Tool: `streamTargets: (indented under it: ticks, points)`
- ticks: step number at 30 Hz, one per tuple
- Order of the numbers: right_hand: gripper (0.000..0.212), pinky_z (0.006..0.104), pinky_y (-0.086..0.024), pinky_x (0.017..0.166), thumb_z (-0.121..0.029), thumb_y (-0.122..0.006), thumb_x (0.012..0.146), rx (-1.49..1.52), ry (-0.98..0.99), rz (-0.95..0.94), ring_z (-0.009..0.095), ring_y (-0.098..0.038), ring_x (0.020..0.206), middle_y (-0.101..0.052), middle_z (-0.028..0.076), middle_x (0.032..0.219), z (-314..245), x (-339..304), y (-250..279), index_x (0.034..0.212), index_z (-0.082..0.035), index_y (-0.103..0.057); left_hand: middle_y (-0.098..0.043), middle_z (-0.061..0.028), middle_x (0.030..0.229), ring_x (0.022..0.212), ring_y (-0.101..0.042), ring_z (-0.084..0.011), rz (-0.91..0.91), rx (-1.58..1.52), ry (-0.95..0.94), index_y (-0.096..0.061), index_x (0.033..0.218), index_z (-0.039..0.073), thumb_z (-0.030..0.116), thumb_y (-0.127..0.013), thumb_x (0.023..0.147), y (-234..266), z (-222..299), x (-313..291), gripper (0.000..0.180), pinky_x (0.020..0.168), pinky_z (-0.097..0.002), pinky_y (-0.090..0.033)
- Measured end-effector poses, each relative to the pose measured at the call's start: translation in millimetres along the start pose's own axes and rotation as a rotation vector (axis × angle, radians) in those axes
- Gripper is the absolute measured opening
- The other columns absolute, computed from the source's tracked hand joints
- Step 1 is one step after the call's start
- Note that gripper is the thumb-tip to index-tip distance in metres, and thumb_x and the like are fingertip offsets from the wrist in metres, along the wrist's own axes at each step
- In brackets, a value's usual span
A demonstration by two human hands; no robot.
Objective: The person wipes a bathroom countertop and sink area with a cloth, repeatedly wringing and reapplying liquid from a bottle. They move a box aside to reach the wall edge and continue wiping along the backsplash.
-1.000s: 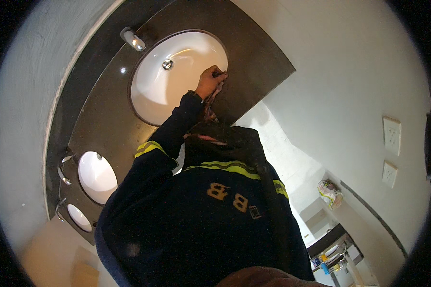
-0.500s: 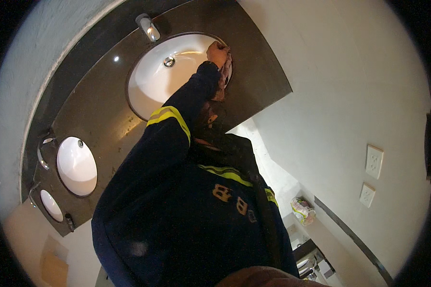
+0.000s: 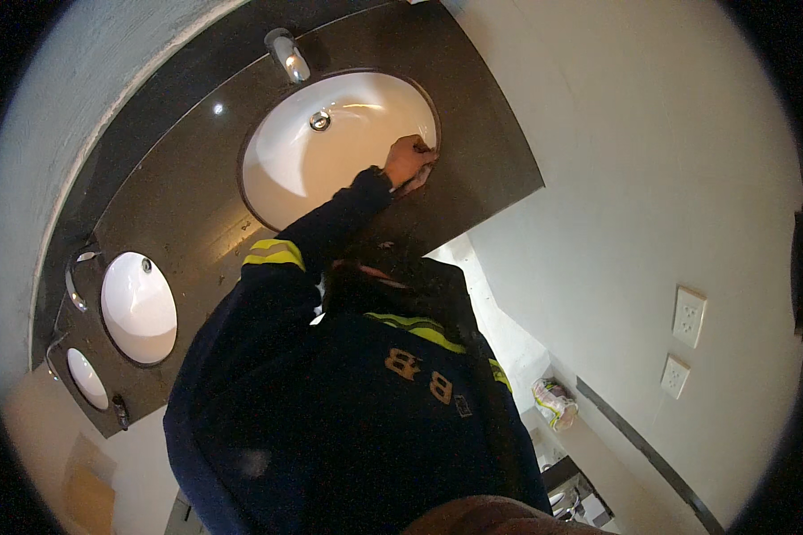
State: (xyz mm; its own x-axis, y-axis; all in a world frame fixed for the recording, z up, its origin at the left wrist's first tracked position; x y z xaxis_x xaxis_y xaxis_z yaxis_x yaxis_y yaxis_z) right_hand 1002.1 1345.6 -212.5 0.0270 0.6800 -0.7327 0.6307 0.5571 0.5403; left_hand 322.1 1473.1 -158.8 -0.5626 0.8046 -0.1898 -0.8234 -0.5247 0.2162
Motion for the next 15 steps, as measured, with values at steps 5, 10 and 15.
streamTargets:
  ticks: [5, 10, 15]
  points:
    - [0.026, 0.0306, -0.054, 0.066, -0.024, -0.07, 0.09, 0.005, 0.0, -0.006, 0.016, -0.067, 0.075, -0.073, 0.012, 0.091, 1, 12, 7, 0.106, -0.004, -0.07, -0.069, -0.0156, 0.078, 0.063, -0.066, -0.0227, 0.305, -0.207, 0.179, -0.065, 0.09, -0.003, 0.015, -0.074, 0.085, -15, 18, 57, 0.021, 0.056, -0.035, -0.051]
    - [0.026, 0.0311, -0.055, 0.067, -0.024, -0.071, 0.089, 0.078, 0.028, -0.01, 0.017, -0.068, 0.076, -0.074, 0.012, 0.092, -8, 13, 15, 0.106, -0.003, -0.07, -0.068, -0.0152, 0.075, 0.065, -0.064, -0.0224, 0.686, -0.53, 0.209, -0.064, 0.088, -0.004, 0.012, -0.075, 0.084, 0, 25, 100, 0.02, 0.059, -0.0368, -0.051]
    - [0.035, 0.0328, -0.056, 0.072, -0.032, -0.071, 0.088, -0.103, 0.05, 0.053, 0.017, -0.07, 0.083, -0.074, 0.011, 0.094, -9, -6, 19, 0.108, -0.003, -0.069, -0.067, -0.0172, 0.081, 0.067, -0.064, -0.023, 0.71, -0.928, 0.116, -0.062, 0.095, -0.007, 0.012, -0.068, 0.09, -6, 17, 116, 0.021, 0.062, -0.0344, -0.051]
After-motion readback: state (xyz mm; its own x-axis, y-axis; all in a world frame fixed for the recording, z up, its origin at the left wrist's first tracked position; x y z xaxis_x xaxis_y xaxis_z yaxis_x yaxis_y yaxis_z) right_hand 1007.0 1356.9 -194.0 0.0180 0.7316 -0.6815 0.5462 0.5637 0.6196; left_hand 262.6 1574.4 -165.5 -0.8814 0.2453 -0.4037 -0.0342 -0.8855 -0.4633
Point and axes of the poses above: each hand's wrist, its own x-axis towards the middle knuckle, its own y-axis out of the back of the hand, z = x × y, the point moved 1 cm from there along x, towards the middle knuckle
